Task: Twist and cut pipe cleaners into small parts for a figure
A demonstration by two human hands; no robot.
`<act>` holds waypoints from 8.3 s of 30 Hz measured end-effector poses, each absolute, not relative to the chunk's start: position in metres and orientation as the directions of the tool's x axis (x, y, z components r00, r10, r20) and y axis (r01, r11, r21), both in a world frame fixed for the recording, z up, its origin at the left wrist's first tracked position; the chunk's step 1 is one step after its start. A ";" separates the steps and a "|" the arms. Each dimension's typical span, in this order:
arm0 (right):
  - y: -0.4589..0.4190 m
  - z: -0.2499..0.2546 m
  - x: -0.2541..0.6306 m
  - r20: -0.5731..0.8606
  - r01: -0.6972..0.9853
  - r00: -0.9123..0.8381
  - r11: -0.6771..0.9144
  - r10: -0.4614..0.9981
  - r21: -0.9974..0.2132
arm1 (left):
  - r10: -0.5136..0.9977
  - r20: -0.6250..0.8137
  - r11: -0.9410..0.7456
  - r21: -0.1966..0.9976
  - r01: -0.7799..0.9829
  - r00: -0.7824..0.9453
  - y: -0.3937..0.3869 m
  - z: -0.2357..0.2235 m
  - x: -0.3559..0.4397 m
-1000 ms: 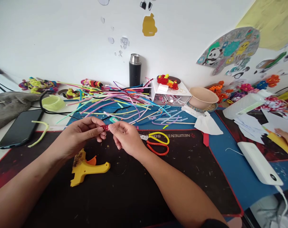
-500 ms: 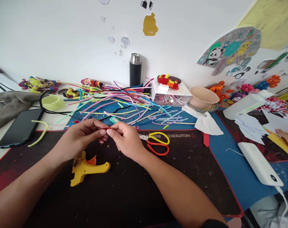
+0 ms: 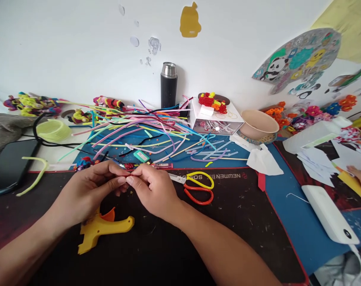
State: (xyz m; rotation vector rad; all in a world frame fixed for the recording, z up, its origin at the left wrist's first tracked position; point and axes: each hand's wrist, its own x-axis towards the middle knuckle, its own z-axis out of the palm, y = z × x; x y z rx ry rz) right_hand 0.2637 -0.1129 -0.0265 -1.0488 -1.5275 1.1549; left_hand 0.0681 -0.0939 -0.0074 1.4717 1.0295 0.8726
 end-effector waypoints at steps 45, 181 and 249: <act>-0.102 -0.042 0.267 -0.086 -0.354 -0.435 -0.258 0.896 -0.899 | 0.897 -0.078 0.077 0.997 0.021 0.436 -0.089 0.005 0.075; -0.103 -0.041 0.262 -0.036 -0.060 -0.274 -0.055 0.961 -0.997 | 0.946 -0.005 -0.176 0.831 0.527 0.323 -0.083 0.002 0.069; -0.102 -0.027 0.271 -0.056 -0.154 -0.318 -0.110 0.946 -0.982 | 0.901 -0.053 -0.065 0.965 0.253 0.430 -0.074 -0.003 0.056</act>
